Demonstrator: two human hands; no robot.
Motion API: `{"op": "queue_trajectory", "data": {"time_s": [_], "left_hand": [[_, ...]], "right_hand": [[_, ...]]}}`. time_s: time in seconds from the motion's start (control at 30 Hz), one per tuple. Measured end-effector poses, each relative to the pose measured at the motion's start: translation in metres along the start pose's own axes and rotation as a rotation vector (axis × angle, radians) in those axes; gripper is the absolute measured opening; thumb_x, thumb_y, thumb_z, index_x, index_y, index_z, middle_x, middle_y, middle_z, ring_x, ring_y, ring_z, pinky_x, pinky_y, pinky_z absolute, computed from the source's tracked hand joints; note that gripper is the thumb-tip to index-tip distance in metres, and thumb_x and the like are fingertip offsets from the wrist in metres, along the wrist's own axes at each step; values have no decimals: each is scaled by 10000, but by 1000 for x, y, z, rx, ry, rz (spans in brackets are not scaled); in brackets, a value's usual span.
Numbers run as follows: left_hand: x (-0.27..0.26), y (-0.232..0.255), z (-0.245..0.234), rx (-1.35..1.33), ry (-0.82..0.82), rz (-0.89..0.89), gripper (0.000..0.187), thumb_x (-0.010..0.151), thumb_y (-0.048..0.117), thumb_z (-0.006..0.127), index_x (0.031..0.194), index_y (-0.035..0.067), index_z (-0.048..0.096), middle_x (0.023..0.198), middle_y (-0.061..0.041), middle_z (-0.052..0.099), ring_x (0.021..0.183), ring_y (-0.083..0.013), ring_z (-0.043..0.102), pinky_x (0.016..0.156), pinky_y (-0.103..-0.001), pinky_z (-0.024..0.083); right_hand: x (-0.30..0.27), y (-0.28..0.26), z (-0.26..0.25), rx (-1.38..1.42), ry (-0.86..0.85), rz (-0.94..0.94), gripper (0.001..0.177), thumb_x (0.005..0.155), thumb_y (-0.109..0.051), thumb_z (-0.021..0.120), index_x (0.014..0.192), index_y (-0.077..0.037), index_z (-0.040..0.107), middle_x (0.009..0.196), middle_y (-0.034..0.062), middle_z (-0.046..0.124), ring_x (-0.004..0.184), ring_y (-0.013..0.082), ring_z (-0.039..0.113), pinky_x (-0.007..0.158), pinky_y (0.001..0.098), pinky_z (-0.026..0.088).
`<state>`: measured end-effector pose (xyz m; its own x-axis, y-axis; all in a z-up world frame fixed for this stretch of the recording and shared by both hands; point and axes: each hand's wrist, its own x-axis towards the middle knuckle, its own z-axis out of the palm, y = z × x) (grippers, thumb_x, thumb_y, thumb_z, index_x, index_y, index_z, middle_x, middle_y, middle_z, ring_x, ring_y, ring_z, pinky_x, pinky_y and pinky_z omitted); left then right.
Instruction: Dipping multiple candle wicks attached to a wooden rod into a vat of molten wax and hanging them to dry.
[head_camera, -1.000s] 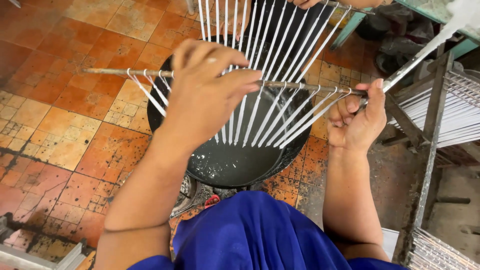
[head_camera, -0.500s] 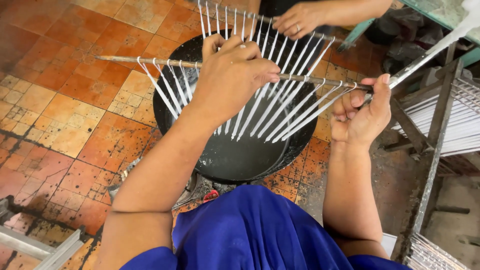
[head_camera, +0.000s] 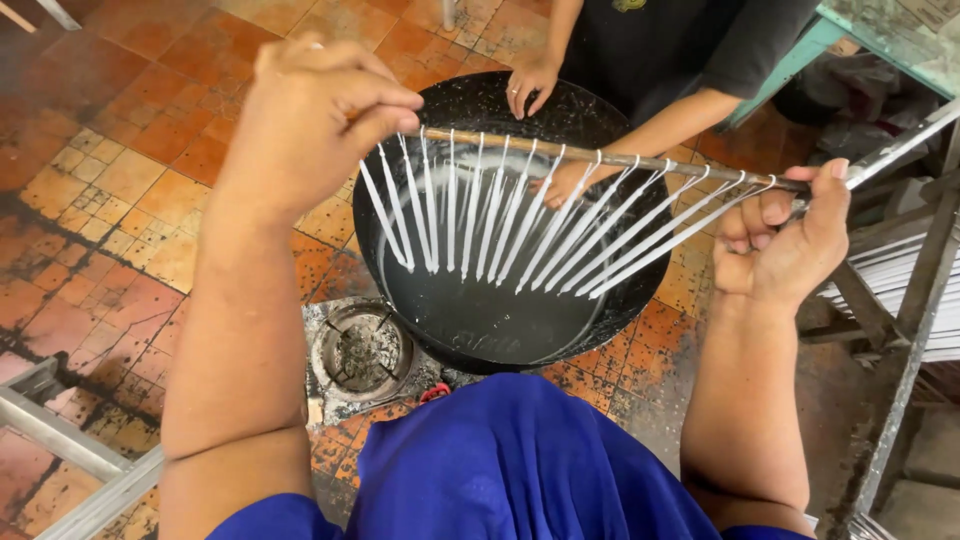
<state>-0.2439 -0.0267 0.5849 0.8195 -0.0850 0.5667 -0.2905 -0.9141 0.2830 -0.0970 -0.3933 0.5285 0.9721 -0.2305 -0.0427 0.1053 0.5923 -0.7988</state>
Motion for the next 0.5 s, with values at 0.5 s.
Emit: {"op": "queue_trajectory", "data": {"time_s": [0.5], "left_hand": [[-9, -12, 41, -101, 47, -25, 100, 1030, 221, 783, 1103, 264, 834, 969, 115, 644, 910, -138, 517, 945, -400, 230]], "right_hand": [[10, 6, -22, 21, -7, 5, 303, 892, -401, 701, 855, -113, 616, 576, -7, 422, 419, 77, 302, 394, 226, 219]]}}
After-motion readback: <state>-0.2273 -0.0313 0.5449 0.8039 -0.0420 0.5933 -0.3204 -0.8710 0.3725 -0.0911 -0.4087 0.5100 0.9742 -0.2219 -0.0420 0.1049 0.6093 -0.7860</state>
